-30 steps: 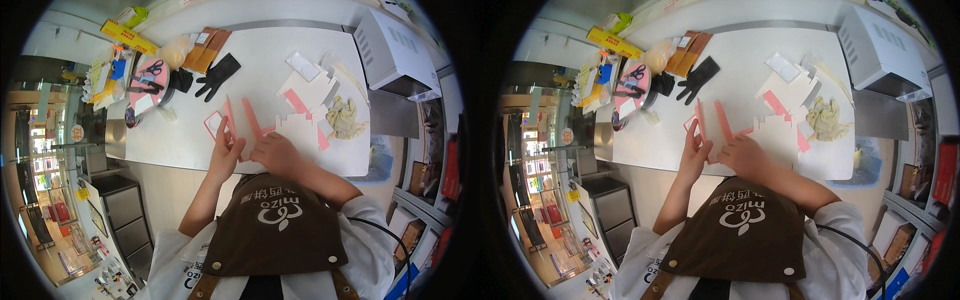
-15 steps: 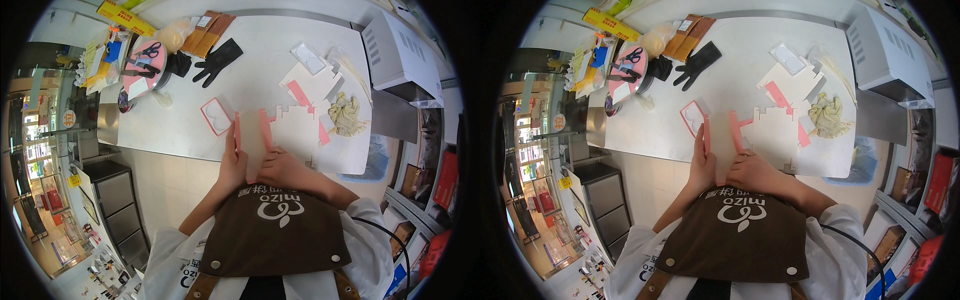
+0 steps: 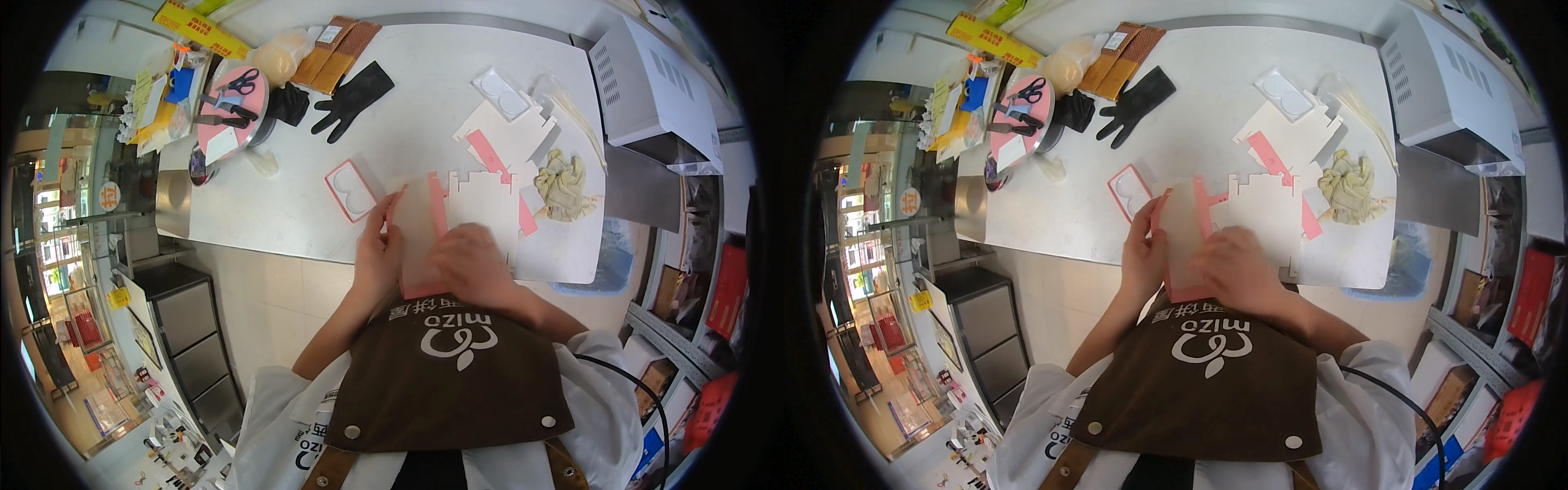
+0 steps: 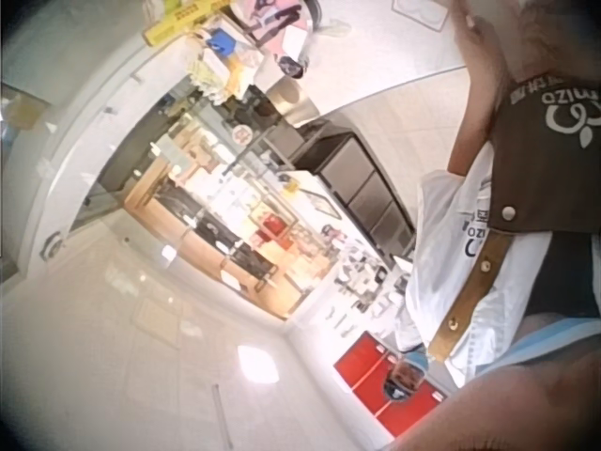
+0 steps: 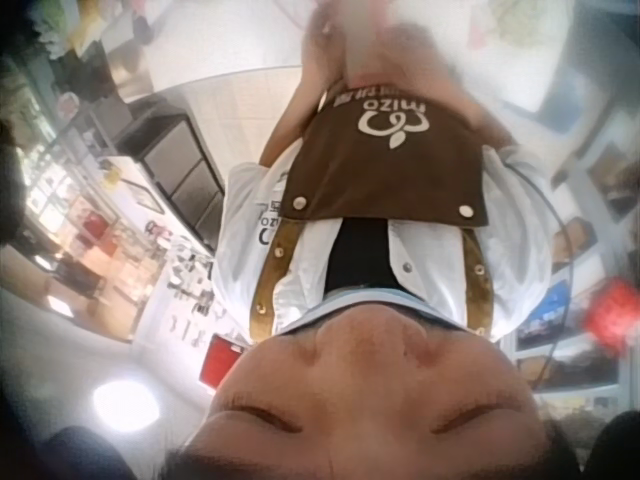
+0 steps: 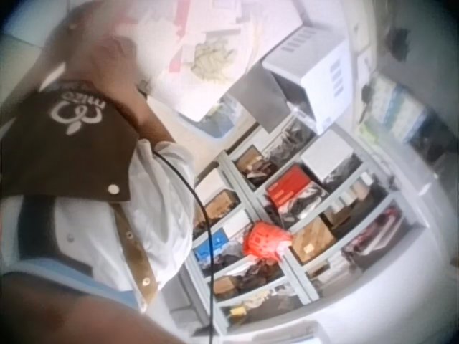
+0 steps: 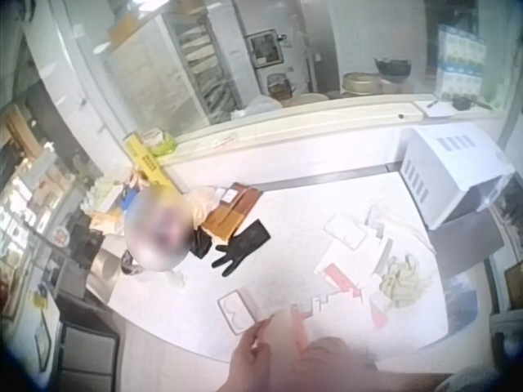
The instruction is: The person wipes a countertop with a cloth, then folds and assembles multiple small white paper boxes with pink edges. They insert clear plastic inserts into the boxes and stack the finished units on the counter.
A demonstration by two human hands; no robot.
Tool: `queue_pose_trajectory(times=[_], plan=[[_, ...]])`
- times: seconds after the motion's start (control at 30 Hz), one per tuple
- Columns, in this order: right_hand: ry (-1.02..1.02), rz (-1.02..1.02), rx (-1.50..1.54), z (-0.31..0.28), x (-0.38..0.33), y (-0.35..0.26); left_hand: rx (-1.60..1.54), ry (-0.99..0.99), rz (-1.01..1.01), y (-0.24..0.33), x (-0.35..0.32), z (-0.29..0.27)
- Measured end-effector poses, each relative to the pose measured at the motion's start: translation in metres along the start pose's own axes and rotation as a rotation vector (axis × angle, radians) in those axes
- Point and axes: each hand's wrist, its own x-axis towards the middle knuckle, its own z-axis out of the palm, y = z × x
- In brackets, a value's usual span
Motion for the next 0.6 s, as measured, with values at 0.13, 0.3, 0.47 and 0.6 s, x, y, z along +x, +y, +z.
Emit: queue_pose_trajectory(times=[0.13,0.3,0.47,0.6], plan=[[0.336,0.482,0.307,0.001,0.022,0.001,-0.074,0.008,0.076,-0.002,0.001,0.003],[0.276,0.508,0.449,0.026,0.036,0.015,0.006,0.002,-0.014,0.009,0.003,-0.003],[0.261,0.279,0.118,0.035,0.038,0.020,0.014,0.065,0.061,0.003,0.003,-0.005],[0.244,0.215,-0.054,0.039,0.038,0.022,0.034,0.124,0.204,-0.008,0.005,-0.002]])
